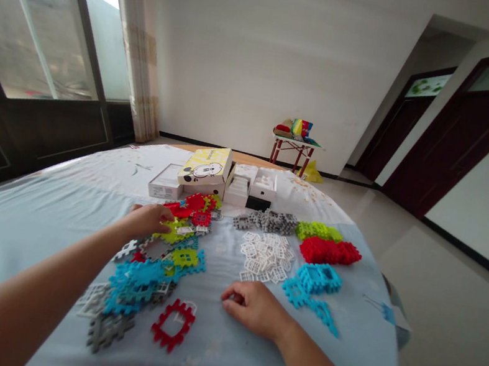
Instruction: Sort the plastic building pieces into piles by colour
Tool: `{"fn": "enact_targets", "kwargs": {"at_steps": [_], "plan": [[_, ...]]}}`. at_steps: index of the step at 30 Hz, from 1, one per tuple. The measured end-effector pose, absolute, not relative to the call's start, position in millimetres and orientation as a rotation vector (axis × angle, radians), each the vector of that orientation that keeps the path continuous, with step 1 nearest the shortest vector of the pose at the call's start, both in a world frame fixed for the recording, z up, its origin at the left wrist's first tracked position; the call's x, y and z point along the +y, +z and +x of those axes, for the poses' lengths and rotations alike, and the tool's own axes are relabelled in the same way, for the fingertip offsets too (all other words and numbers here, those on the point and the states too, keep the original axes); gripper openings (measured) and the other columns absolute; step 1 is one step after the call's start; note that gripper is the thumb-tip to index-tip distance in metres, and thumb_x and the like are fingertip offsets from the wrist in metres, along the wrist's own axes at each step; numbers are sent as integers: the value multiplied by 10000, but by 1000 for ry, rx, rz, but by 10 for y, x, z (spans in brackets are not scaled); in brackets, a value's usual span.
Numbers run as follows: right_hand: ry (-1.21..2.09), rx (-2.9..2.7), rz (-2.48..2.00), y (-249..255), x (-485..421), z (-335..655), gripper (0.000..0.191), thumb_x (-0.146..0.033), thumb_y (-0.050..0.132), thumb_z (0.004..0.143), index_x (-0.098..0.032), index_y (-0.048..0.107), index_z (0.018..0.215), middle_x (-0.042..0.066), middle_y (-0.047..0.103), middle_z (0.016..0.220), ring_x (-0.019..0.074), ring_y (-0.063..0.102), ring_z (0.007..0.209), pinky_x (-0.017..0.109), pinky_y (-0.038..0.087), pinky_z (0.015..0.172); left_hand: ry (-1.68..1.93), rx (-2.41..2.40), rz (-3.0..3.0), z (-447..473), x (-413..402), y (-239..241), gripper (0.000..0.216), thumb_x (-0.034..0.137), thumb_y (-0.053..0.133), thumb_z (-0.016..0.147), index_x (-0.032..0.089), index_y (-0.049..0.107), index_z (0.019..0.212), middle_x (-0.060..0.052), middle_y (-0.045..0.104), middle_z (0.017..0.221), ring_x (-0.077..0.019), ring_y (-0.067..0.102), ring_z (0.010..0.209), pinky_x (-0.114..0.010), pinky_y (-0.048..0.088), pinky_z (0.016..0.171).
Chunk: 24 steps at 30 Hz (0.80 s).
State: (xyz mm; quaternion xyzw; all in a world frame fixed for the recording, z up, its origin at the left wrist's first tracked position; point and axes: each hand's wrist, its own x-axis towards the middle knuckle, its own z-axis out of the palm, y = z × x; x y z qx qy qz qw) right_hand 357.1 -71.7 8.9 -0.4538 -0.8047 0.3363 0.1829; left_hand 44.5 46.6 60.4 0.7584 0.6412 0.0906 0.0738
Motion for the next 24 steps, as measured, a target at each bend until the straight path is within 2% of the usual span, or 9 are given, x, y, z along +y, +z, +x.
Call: {"fn": "enact_targets", "kwargs": {"at_steps": [4, 8, 13, 20, 24], "plan": [[951, -2263, -1264, 90, -709, 3580, 232, -292, 524, 754, -189, 669, 903, 3, 659, 711, 110, 578, 640, 184, 395, 593, 447, 1913, 2310, 477, 486, 654, 323, 448, 514, 673, 220, 651, 855, -23, 665, 838, -209, 584, 817, -292, 404, 722], [944, -2262, -1259, 99, -715, 3581, 235, -295, 521, 756, -190, 670, 904, 5, 657, 709, 112, 577, 636, 184, 392, 583, 632, 1872, 2460, 563, 424, 667, 295, 435, 486, 701, 212, 638, 822, -40, 650, 872, -213, 570, 852, -307, 392, 757], [947, -2272, -1248, 90, -718, 3581, 240, -300, 519, 758, -193, 668, 912, 5, 658, 706, 113, 576, 628, 184, 389, 571, 404, 1810, 2440, 619, 317, 640, 298, 444, 547, 656, 222, 646, 830, -42, 655, 936, -241, 558, 923, -335, 381, 813], [908, -2274, -1252, 63, -699, 3589, 240, -304, 527, 751, -196, 670, 911, 3, 664, 716, 110, 583, 636, 179, 399, 586, 110, 1856, 2322, 567, 336, 622, 577, 497, 604, 584, 231, 597, 1096, -53, 608, 1145, -291, 504, 1072, -396, 334, 897], [878, -2287, -1251, 55, -680, 3592, 241, -295, 539, 739, -200, 672, 916, -1, 666, 710, 106, 587, 638, 172, 399, 590, 93, 1848, 2340, 529, 445, 576, 604, 509, 598, 590, 219, 594, 1120, -71, 594, 1175, -298, 502, 1082, -419, 312, 915]]}}
